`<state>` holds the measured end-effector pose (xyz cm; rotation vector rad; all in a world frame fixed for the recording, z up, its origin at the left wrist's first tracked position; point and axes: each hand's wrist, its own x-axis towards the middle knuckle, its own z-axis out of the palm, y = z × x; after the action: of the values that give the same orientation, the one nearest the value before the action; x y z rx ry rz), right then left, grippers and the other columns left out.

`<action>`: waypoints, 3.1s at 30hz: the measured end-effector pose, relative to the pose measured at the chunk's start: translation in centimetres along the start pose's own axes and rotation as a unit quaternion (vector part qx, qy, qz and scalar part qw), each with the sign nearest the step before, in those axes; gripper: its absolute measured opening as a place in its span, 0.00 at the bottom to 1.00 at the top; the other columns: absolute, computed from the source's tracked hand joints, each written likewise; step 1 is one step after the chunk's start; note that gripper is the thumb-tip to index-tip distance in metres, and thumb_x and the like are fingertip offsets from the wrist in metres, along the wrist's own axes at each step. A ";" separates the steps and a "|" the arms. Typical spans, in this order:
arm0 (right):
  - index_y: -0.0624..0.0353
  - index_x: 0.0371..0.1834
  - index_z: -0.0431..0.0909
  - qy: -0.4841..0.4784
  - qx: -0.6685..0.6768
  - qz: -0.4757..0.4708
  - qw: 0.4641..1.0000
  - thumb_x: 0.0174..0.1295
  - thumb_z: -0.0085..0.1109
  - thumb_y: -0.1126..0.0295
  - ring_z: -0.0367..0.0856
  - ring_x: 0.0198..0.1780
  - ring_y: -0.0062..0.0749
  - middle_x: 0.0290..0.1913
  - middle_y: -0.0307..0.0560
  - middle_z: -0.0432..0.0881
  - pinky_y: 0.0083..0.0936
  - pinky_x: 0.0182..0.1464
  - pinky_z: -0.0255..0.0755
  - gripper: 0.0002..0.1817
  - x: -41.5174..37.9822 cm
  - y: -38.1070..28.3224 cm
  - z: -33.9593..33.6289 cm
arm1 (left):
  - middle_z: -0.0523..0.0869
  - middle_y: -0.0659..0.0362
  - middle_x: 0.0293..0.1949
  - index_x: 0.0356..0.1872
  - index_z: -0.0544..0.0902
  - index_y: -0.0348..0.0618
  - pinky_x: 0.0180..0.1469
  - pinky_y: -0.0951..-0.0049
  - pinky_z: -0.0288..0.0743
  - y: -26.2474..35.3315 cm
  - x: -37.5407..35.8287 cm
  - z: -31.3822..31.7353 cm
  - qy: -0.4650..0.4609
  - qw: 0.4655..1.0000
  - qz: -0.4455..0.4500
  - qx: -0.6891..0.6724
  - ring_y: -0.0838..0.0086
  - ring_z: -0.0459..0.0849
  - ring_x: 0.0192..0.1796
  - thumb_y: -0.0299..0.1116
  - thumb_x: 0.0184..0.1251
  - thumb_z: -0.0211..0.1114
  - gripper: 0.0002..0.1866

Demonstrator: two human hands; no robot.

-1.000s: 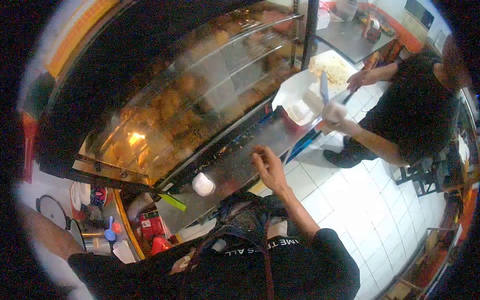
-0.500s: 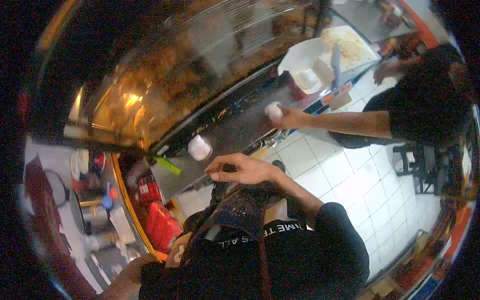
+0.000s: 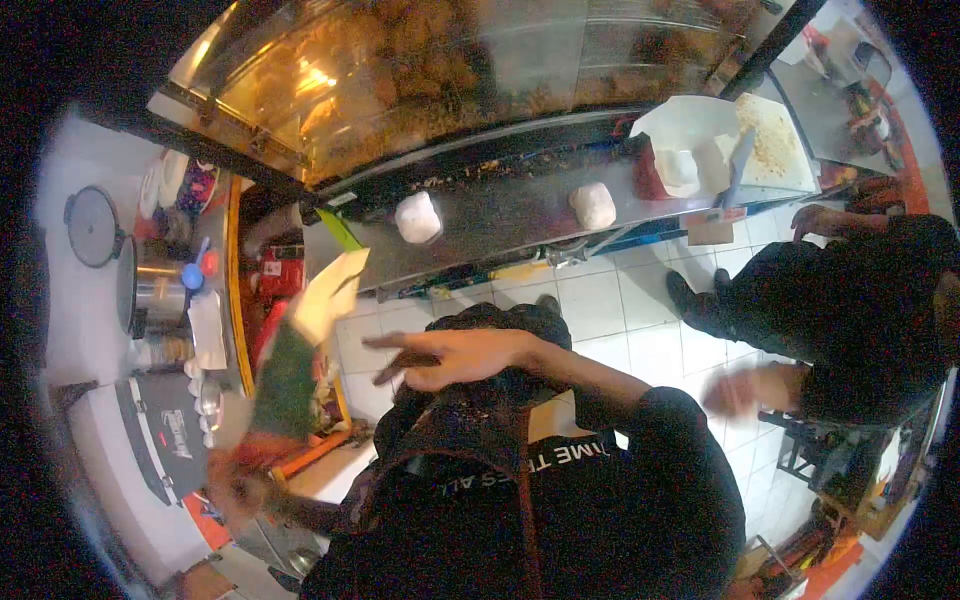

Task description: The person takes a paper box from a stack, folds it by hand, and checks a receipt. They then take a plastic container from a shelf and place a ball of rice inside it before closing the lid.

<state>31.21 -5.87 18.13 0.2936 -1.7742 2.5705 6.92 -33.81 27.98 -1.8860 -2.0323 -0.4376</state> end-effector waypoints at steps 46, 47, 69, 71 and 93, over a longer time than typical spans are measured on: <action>0.61 0.75 0.58 0.517 0.302 -0.044 0.800 0.72 0.45 0.37 0.73 0.64 0.44 0.66 0.62 0.71 0.40 0.64 0.70 0.42 0.5 6.4 11.6 | 0.73 0.51 0.26 0.68 0.74 0.42 0.39 0.76 0.74 1.3 -6.6 12.7 -0.108 0.849 -0.272 -0.441 0.76 0.71 0.29 0.16 0.65 0.57 0.28; 0.62 0.74 0.59 0.510 0.223 -0.008 0.831 0.72 0.48 0.40 0.75 0.63 0.40 0.66 0.58 0.73 0.38 0.63 0.71 0.40 0.8 6.2 11.9 | 0.73 0.51 0.26 0.69 0.74 0.44 0.40 0.75 0.75 1.2 -6.3 12.3 -0.117 0.859 -0.252 -0.429 0.74 0.73 0.29 0.12 0.61 0.57 0.32; 0.62 0.53 0.80 0.440 0.095 0.115 0.885 0.77 0.45 0.46 0.80 0.37 0.15 0.39 0.37 0.84 0.15 0.39 0.74 0.28 1.2 7.1 11.2 | 0.87 0.60 0.40 0.52 0.81 0.38 0.41 0.74 0.79 0.8 -7.3 13.8 -0.127 0.439 -0.455 -0.764 0.77 0.85 0.37 0.45 0.70 0.67 0.20; 0.61 0.51 0.80 0.446 0.107 0.105 0.882 0.77 0.46 0.48 0.79 0.35 0.14 0.38 0.36 0.84 0.14 0.36 0.73 0.25 1.5 7.5 11.2 | 0.87 0.63 0.34 0.43 0.84 0.38 0.34 0.76 0.78 1.0 -8.5 15.9 -0.143 0.510 -0.440 -0.725 0.79 0.84 0.31 0.48 0.69 0.68 0.20; 0.53 0.63 0.68 0.492 -0.006 -0.004 0.871 0.74 0.55 0.56 0.85 0.33 0.25 0.40 0.48 0.84 0.20 0.35 0.79 0.20 2.1 8.4 12.5 | 0.88 0.65 0.33 0.43 0.86 0.40 0.36 0.79 0.78 -1.2 -11.2 14.2 -0.123 0.407 -0.472 -0.773 0.82 0.84 0.30 0.47 0.74 0.63 0.18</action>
<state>30.16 -20.74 14.98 -0.8544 -1.3273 2.0219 6.03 -37.64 10.26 -0.4446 -2.8117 -3.4063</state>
